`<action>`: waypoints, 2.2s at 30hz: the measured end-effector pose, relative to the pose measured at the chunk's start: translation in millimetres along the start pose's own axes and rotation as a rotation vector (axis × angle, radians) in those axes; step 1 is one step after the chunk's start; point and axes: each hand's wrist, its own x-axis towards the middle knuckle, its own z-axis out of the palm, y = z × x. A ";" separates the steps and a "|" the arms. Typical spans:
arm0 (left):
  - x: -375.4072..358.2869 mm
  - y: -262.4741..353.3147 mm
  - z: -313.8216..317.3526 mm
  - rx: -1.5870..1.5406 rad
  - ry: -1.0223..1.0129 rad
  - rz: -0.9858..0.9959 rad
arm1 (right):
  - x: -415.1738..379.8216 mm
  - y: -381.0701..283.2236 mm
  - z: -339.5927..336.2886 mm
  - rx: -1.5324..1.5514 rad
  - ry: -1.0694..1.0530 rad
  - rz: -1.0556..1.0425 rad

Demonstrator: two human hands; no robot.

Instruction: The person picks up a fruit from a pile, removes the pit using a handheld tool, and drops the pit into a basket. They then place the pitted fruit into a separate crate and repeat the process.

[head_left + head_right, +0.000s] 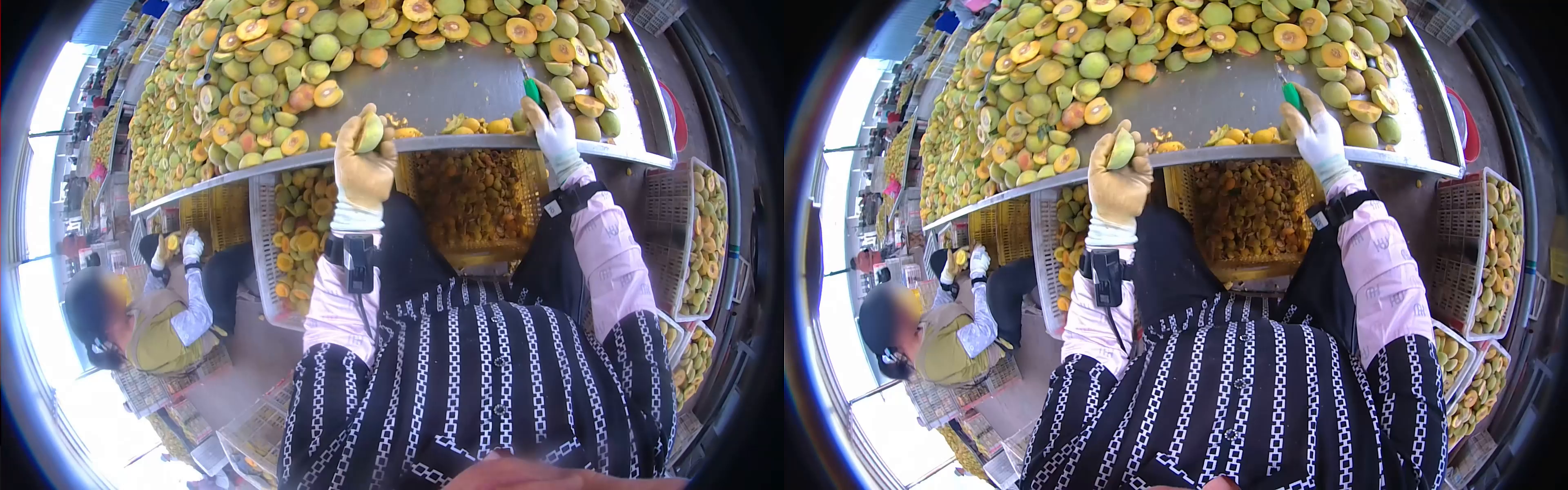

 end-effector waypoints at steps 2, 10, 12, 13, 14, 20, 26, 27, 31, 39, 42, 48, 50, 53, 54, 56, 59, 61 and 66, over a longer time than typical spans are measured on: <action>-22.6 -14.4 5.0 -0.229 0.002 -0.016 | -5.4 5.4 1.5 0.252 -0.047 0.094; -84.5 -56.5 42.9 -0.105 -0.249 -0.023 | -125.3 -93.2 -13.2 0.093 -0.334 -0.068; -85.4 -61.8 35.9 -0.181 -0.357 -0.123 | -142.9 -107.2 -21.9 0.002 -0.338 -0.246; -86.5 -65.0 34.4 -0.255 -0.455 -0.213 | -149.3 -111.9 -25.5 -0.008 -0.348 -0.310; -89.6 -69.6 33.1 -0.186 -0.398 -0.203 | -153.2 -115.0 -27.5 -0.120 -0.295 -0.436; -113.0 -102.3 47.7 0.333 -0.200 0.142 | -164.8 -130.2 -32.7 -0.415 -0.278 -0.561; -119.6 -103.4 51.2 0.670 -0.079 0.335 | -169.8 -144.3 -26.8 -0.618 -0.234 -0.565; -122.1 -100.8 53.1 0.670 -0.126 0.296 | -170.4 -145.8 -26.4 -0.618 -0.234 -0.562; -121.5 -100.4 53.3 0.709 -0.184 0.285 | -170.9 -151.9 -24.6 -0.656 -0.269 -0.550; -125.1 -101.0 56.2 0.703 -0.084 0.343 | -174.2 -156.9 -16.1 -0.723 -0.386 -0.521; -124.8 -101.4 53.8 1.012 -0.117 0.496 | -175.4 -156.4 -14.6 -0.736 -0.477 -0.483; -115.8 -78.8 44.7 0.707 -0.166 0.063 | -179.9 -151.6 -10.1 -0.663 -0.528 -0.432; -106.7 -75.1 36.4 0.551 -0.129 -0.168 | -178.3 -147.8 -7.1 -0.558 -0.560 -0.378; -101.9 -72.8 30.3 0.605 -0.117 -0.213 | -177.1 -131.1 -1.2 -0.450 -0.551 -0.371; -105.9 -74.7 32.2 0.668 -0.078 -0.154 | -174.1 -131.0 -1.1 -0.431 -0.589 -0.306; -108.4 -79.9 32.8 0.650 -0.062 -0.040 | -168.6 -128.1 2.5 -0.400 -0.574 -0.294; -116.4 -90.1 31.4 0.682 -0.079 0.201 | -164.4 -128.0 5.6 -0.362 -0.543 -0.287; -118.2 -94.0 24.4 0.635 0.005 0.202 | -166.0 -135.7 4.5 -0.427 -0.648 -0.252; -114.8 -89.8 25.2 0.584 0.020 0.065 | -169.7 -138.9 11.6 -0.407 -0.666 -0.194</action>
